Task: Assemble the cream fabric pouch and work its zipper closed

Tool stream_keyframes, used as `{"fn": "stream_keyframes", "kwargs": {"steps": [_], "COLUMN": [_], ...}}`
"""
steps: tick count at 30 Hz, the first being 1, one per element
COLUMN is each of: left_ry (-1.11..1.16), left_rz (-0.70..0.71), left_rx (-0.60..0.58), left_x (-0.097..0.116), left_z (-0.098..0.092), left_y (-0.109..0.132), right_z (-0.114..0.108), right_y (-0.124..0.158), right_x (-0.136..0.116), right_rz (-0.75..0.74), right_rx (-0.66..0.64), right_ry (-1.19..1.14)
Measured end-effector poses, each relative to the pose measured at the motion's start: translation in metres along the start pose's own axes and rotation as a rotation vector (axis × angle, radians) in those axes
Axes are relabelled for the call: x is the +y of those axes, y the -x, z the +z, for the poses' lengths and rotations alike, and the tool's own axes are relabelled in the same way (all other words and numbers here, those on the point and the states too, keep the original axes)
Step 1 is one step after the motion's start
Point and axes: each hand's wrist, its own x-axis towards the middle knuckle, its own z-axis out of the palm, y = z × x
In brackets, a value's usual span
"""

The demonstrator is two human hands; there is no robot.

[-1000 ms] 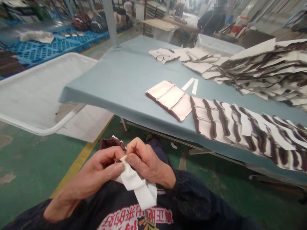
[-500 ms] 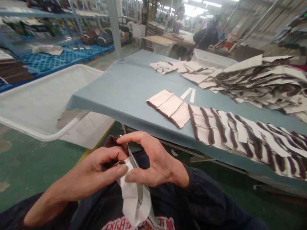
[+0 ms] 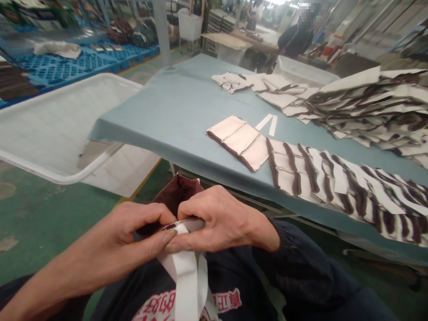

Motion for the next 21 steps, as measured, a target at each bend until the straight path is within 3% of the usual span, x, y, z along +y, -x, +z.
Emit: {"fn": "stream_keyframes", "kwargs": {"steps": [5, 11, 14, 18, 21], "left_ry": [-0.028, -0.094, -0.175, -0.338, -0.466], "left_rz": [0.008, 0.113, 0.161, 0.232, 0.300], "left_rx": [0.029, 0.086, 0.063, 0.071, 0.108], "left_x": [-0.003, -0.005, -0.010, -0.014, -0.014], "left_z": [0.003, 0.004, 0.005, 0.010, 0.017], "left_y": [0.000, 0.003, 0.011, 0.018, 0.018], "right_z": [-0.010, -0.016, -0.017, -0.020, -0.018], "right_y": [-0.001, -0.002, -0.003, -0.004, -0.002], "right_x": [-0.005, -0.011, -0.015, -0.019, -0.013], "right_rz": [0.133, 0.130, 0.131, 0.154, 0.154], "right_rx": [-0.110, -0.119, -0.105, -0.226, -0.236], "right_ry": [0.017, 0.022, 0.116, 0.279, 0.235]}}
